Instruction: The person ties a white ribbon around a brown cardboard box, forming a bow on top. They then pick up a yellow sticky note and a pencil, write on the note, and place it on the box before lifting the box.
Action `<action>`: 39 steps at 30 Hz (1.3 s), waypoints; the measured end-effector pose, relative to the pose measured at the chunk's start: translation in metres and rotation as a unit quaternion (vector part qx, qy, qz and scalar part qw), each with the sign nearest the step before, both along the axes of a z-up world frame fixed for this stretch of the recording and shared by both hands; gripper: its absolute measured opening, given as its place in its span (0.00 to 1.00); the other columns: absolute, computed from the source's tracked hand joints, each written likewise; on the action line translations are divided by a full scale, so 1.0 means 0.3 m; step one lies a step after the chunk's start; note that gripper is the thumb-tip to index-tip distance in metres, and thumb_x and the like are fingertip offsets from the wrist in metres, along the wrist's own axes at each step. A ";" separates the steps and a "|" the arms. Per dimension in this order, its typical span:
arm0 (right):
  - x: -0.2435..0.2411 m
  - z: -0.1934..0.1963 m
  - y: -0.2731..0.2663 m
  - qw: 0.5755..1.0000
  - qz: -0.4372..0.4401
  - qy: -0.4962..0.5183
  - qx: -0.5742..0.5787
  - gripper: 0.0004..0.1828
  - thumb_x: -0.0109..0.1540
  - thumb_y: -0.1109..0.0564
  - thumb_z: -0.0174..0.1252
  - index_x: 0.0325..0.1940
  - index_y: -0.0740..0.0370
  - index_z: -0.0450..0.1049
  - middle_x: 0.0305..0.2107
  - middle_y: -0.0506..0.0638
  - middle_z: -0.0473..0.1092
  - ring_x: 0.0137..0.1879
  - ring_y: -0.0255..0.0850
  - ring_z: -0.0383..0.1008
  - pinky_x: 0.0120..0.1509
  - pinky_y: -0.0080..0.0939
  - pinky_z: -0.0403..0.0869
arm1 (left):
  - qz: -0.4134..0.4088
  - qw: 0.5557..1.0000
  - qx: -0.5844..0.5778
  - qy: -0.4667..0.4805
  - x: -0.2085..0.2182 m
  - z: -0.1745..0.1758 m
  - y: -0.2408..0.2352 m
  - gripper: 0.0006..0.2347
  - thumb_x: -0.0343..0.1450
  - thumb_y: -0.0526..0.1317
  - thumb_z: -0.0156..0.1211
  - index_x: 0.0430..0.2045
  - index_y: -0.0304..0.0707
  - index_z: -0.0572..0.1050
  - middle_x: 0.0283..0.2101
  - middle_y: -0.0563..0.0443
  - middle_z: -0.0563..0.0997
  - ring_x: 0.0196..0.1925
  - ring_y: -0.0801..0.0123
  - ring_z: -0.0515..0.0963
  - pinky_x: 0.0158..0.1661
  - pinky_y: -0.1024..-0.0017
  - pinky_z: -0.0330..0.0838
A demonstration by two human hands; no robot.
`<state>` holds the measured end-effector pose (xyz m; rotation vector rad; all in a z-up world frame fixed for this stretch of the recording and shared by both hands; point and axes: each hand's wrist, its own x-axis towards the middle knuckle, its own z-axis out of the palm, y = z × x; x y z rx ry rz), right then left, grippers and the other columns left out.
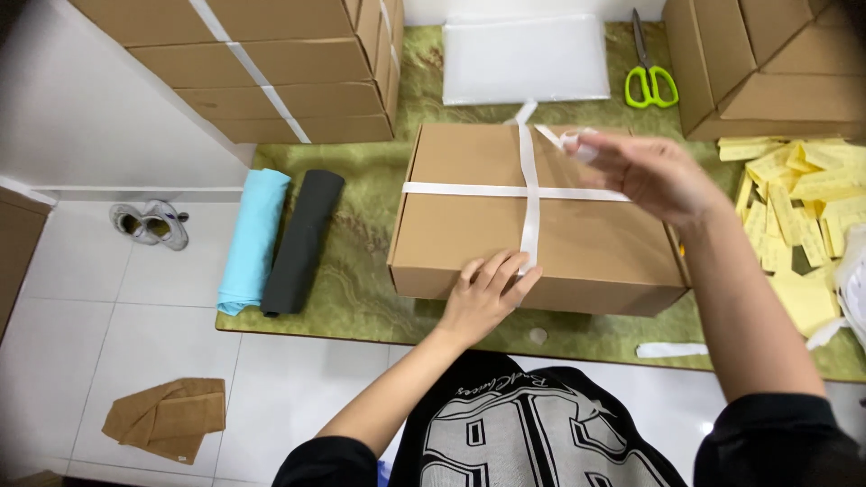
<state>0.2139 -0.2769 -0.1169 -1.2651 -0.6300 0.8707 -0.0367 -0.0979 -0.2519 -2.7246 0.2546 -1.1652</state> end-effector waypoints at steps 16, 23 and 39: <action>-0.493 -0.400 -0.136 0.948 0.060 0.238 -0.201 0.20 0.68 0.61 0.56 0.60 0.78 0.78 0.57 0.68 0.78 0.61 0.56 0.80 0.55 0.60 0.85 | -0.022 0.981 -0.158 0.111 0.057 -0.320 -0.066 0.31 0.74 0.52 0.62 0.71 0.36 0.66 0.76 0.42 0.67 0.78 0.56 0.65 0.72 0.58 0.58; -0.396 -0.299 -0.158 0.959 0.136 0.142 -0.202 0.21 0.69 0.57 0.53 0.62 0.71 0.79 0.63 0.72 0.72 0.65 0.66 0.75 0.52 0.60 0.86 | -0.039 0.950 -0.272 0.150 0.156 -0.347 -0.002 0.23 0.82 0.54 0.47 0.67 0.38 0.71 0.74 0.42 0.70 0.77 0.57 0.66 0.73 0.58 0.60; 0.406 -0.708 0.199 0.811 -0.145 -0.427 -0.372 0.36 0.68 0.68 0.53 0.81 0.50 0.63 0.78 0.65 0.51 0.84 0.70 0.35 0.81 0.82 0.42 | 0.030 0.917 -0.294 0.267 0.292 -0.185 0.101 0.27 0.78 0.57 0.52 0.71 0.46 0.67 0.79 0.37 0.58 0.83 0.49 0.51 0.77 0.45 0.41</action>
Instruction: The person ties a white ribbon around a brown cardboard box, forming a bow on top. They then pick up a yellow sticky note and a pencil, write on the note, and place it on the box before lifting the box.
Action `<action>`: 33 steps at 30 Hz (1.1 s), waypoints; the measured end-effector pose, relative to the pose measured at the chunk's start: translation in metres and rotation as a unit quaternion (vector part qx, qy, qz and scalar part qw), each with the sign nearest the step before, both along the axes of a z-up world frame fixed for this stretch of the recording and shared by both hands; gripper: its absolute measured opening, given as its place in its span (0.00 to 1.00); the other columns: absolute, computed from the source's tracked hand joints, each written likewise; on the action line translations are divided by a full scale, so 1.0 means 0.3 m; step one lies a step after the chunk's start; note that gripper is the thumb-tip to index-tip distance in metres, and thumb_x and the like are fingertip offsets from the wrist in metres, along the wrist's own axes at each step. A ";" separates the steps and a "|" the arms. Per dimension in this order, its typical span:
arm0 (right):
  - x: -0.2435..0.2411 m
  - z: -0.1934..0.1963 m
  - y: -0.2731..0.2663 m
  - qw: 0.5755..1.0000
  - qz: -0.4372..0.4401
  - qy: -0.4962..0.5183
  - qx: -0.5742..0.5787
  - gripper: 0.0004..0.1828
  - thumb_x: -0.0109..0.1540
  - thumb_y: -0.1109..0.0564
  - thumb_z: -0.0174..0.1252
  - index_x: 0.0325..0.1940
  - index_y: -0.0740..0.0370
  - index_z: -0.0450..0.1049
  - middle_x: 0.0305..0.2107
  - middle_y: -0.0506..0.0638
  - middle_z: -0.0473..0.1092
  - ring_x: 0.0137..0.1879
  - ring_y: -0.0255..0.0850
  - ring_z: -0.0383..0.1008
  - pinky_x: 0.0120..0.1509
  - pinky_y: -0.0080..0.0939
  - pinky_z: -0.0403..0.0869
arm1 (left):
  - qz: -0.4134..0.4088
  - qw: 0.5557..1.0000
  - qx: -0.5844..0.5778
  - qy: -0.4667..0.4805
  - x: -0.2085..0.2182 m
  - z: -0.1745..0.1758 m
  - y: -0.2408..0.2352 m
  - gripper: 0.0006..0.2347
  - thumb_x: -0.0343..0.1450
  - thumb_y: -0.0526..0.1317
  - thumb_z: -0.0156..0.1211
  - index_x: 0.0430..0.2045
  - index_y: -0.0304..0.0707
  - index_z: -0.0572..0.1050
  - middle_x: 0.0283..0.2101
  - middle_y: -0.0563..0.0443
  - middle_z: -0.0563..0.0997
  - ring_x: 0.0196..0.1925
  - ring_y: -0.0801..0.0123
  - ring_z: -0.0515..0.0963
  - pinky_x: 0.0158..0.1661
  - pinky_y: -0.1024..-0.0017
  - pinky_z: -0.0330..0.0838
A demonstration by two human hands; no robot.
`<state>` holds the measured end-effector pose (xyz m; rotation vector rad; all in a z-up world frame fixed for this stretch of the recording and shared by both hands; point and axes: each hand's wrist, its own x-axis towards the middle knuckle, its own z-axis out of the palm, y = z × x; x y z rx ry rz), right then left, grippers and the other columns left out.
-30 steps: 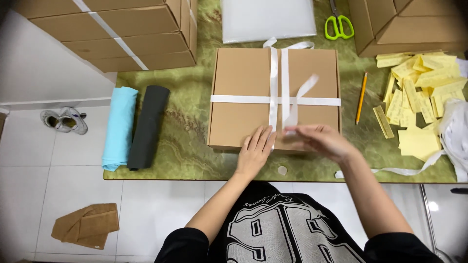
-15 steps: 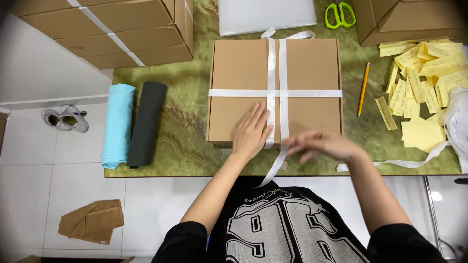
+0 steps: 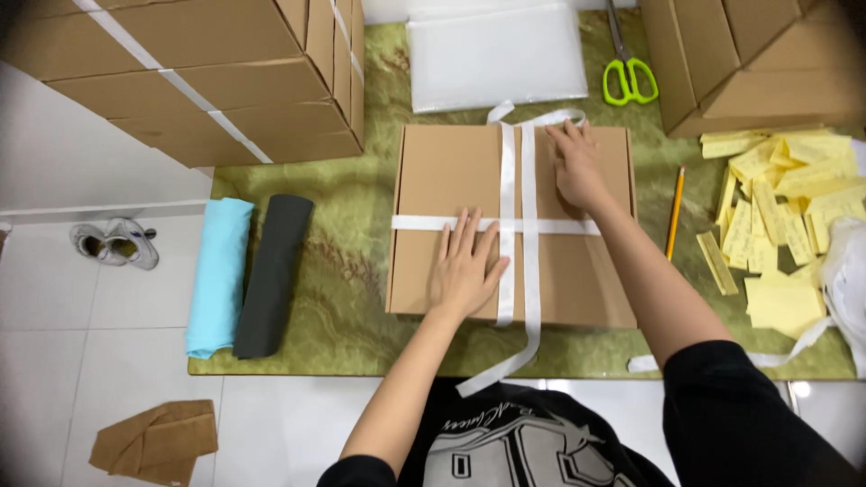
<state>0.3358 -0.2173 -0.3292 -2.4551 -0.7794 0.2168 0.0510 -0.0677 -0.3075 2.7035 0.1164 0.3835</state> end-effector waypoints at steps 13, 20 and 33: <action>0.032 -0.032 0.124 0.998 -0.038 -0.054 -0.021 0.25 0.68 0.43 0.62 0.68 0.16 0.71 0.73 0.37 0.62 0.80 0.49 0.55 0.82 0.76 0.37 | 0.022 0.998 -0.050 -0.019 0.171 -0.026 0.022 0.23 0.75 0.55 0.59 0.63 0.49 0.72 0.71 0.45 0.67 0.79 0.51 0.59 0.76 0.44 0.47; -0.008 -0.071 0.150 0.981 -0.113 -0.149 0.050 0.21 0.69 0.51 0.66 0.61 0.20 0.79 0.55 0.33 0.74 0.71 0.38 0.63 0.84 0.65 0.44 | 0.050 0.994 -0.090 0.031 0.474 -0.019 0.087 0.26 0.76 0.45 0.63 0.71 0.56 0.65 0.72 0.43 0.64 0.78 0.46 0.57 0.71 0.45 0.54; -0.043 -0.036 0.168 0.977 -0.130 -0.152 0.080 0.21 0.65 0.55 0.68 0.59 0.28 0.82 0.51 0.37 0.77 0.69 0.40 0.67 0.84 0.62 0.47 | -0.066 0.935 -0.205 0.283 0.988 -0.032 0.346 0.16 0.69 0.53 0.64 0.52 0.69 0.83 0.60 0.47 0.84 0.67 0.47 0.79 0.66 0.48 0.69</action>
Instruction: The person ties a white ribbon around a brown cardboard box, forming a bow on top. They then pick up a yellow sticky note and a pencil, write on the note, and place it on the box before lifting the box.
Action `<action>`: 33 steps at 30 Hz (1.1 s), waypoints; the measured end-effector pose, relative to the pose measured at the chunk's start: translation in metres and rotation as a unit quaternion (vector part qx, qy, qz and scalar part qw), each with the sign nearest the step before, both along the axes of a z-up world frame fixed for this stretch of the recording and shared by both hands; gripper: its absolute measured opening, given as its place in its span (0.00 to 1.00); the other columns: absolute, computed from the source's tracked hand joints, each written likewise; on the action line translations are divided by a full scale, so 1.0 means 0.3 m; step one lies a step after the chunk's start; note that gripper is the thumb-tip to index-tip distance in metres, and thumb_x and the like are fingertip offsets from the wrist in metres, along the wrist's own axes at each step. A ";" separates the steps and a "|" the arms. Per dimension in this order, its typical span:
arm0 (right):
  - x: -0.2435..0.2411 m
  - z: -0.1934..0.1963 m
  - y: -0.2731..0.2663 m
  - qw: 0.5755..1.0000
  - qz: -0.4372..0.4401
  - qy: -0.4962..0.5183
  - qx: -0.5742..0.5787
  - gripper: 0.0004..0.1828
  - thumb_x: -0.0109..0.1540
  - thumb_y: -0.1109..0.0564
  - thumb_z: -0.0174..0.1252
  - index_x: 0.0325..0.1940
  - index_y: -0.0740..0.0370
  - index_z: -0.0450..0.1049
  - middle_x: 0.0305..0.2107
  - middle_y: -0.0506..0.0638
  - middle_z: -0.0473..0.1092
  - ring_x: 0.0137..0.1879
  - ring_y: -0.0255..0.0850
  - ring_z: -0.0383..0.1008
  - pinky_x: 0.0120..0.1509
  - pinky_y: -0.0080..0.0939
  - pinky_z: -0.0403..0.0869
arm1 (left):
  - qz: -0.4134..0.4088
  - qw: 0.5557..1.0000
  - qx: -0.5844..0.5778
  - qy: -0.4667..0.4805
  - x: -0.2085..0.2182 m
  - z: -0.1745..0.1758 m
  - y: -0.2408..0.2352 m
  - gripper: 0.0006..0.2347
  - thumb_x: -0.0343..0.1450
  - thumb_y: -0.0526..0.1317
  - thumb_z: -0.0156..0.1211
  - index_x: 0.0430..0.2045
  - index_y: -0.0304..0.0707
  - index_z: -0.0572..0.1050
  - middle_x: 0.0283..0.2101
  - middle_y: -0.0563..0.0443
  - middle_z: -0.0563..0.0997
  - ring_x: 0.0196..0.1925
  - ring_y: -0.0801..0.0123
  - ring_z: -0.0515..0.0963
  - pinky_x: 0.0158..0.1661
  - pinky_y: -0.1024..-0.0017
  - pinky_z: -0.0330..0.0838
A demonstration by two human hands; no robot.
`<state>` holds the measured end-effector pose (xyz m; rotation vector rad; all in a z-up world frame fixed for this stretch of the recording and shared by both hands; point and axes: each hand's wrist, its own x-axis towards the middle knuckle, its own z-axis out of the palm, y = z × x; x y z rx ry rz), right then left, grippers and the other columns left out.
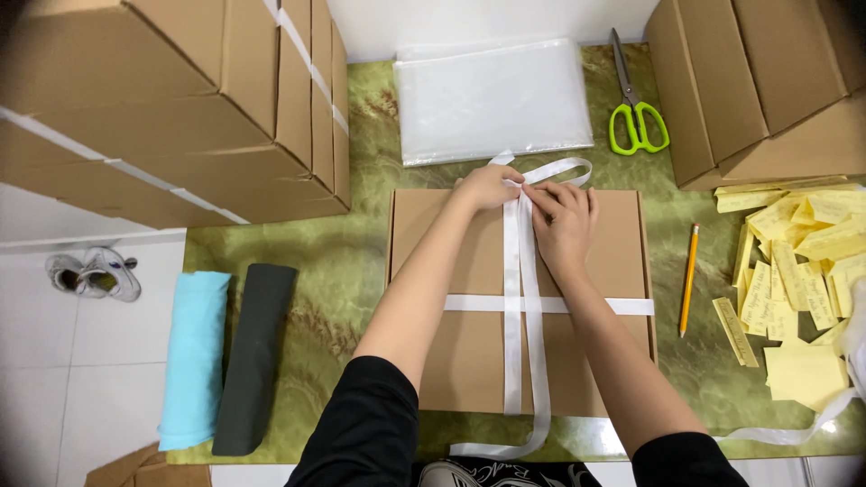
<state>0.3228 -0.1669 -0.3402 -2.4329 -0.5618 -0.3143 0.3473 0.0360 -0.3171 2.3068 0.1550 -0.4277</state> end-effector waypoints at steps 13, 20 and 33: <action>-0.007 0.014 -0.009 0.997 0.038 -0.071 -0.005 0.14 0.68 0.54 0.64 0.56 0.38 0.84 0.51 0.37 0.76 0.62 0.42 0.69 0.78 0.56 0.51 | 0.161 0.891 -0.332 -0.265 0.330 0.228 0.187 0.19 0.73 0.46 0.66 0.57 0.39 0.81 0.63 0.46 0.83 0.68 0.67 0.79 0.69 0.70 0.66; -0.001 0.026 -0.004 0.996 0.041 -0.085 0.002 0.12 0.69 0.54 0.65 0.54 0.38 0.85 0.50 0.37 0.76 0.60 0.41 0.70 0.78 0.56 0.47 | 0.036 0.987 0.092 -0.124 0.111 0.340 0.242 0.29 0.79 0.54 0.52 0.76 0.59 0.49 0.68 0.41 0.75 0.65 0.40 0.77 0.58 0.43 0.69; 0.039 -0.079 -0.031 0.995 -0.003 -0.084 0.056 0.11 0.68 0.59 0.73 0.48 0.40 0.87 0.42 0.36 0.71 0.59 0.38 0.66 0.72 0.54 0.56 | 0.030 0.924 0.115 -0.363 -0.842 0.023 -0.201 0.17 0.78 0.31 0.52 0.62 0.49 0.74 0.66 0.48 0.71 0.77 0.51 0.62 0.76 0.40 0.47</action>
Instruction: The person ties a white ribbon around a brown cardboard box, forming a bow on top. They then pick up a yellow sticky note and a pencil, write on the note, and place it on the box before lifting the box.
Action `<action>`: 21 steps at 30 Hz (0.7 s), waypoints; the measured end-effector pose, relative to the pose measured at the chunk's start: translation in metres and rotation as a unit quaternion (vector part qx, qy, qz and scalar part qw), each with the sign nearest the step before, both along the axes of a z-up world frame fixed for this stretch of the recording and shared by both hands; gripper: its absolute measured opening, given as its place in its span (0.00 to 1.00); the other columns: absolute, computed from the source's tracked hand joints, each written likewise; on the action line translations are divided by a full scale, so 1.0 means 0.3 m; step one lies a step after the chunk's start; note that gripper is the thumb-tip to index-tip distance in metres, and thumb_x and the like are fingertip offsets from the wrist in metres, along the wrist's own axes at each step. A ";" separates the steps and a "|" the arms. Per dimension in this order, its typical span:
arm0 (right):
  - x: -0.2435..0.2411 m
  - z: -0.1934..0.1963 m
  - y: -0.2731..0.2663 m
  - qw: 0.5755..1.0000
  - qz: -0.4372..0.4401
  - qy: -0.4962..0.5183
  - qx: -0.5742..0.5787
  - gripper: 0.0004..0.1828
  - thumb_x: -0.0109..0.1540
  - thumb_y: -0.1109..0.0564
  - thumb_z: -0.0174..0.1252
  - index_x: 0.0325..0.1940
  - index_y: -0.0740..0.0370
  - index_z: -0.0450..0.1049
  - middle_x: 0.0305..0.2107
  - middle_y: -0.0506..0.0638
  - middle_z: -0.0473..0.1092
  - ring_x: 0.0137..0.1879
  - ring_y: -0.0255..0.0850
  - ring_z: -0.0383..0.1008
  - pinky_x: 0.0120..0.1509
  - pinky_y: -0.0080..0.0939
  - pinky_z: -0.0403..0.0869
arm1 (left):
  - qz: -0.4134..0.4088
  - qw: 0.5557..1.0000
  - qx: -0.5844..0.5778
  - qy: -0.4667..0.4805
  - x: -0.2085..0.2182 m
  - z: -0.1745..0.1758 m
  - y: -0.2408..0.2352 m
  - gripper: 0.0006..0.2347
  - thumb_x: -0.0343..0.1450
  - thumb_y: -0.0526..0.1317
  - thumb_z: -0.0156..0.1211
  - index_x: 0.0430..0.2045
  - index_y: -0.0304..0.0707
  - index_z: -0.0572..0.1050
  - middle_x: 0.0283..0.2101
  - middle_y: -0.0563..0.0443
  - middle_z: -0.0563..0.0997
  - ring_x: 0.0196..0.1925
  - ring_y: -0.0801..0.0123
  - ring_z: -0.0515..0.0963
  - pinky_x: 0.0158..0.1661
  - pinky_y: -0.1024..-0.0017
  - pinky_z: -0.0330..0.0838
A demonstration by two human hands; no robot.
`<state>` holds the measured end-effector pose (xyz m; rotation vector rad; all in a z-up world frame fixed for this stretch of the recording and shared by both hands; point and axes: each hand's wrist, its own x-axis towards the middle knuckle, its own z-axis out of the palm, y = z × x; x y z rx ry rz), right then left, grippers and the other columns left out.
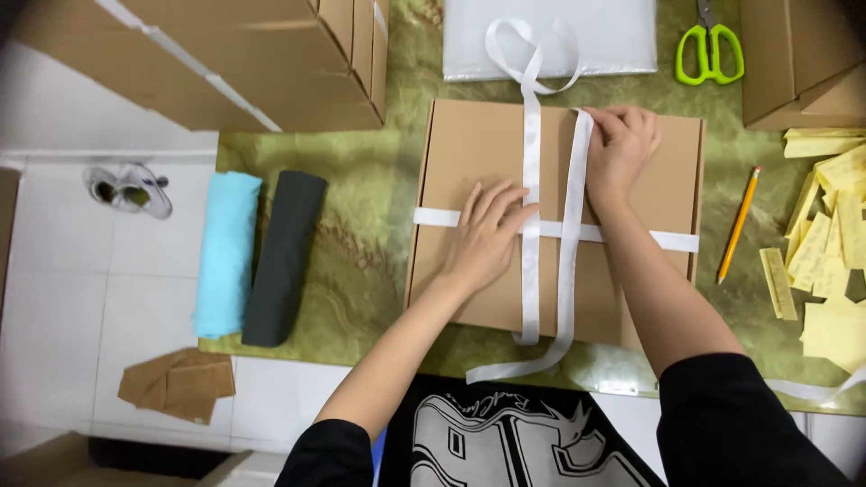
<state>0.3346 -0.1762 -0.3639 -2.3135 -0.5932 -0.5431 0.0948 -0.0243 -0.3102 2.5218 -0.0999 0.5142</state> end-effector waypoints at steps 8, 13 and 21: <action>-0.044 0.039 0.025 0.992 0.089 -0.046 0.071 0.12 0.67 0.73 0.62 0.47 0.60 0.83 0.37 0.49 0.69 0.43 0.48 0.76 0.48 0.45 0.76 | 0.042 0.996 0.060 0.045 -0.098 -0.018 -0.084 0.23 0.78 0.35 0.52 0.71 0.55 0.64 0.74 0.50 0.64 0.82 0.54 0.57 0.79 0.45 0.48; -0.106 0.063 0.019 0.992 0.106 -0.047 0.044 0.11 0.67 0.76 0.56 0.47 0.64 0.72 0.41 0.52 0.65 0.47 0.55 0.75 0.49 0.50 0.75 | 0.048 0.992 0.086 0.083 -0.134 -0.007 -0.132 0.26 0.77 0.33 0.52 0.74 0.52 0.60 0.78 0.47 0.59 0.84 0.53 0.52 0.80 0.45 0.43; -0.237 0.117 0.011 0.991 0.081 -0.107 0.016 0.09 0.70 0.73 0.53 0.43 0.63 0.65 0.41 0.57 0.61 0.46 0.65 0.72 0.43 0.57 0.75 | 0.076 0.989 0.084 0.098 -0.192 -0.003 -0.188 0.22 0.83 0.55 0.37 0.74 0.59 0.60 0.78 0.48 0.63 0.82 0.54 0.56 0.78 0.40 0.41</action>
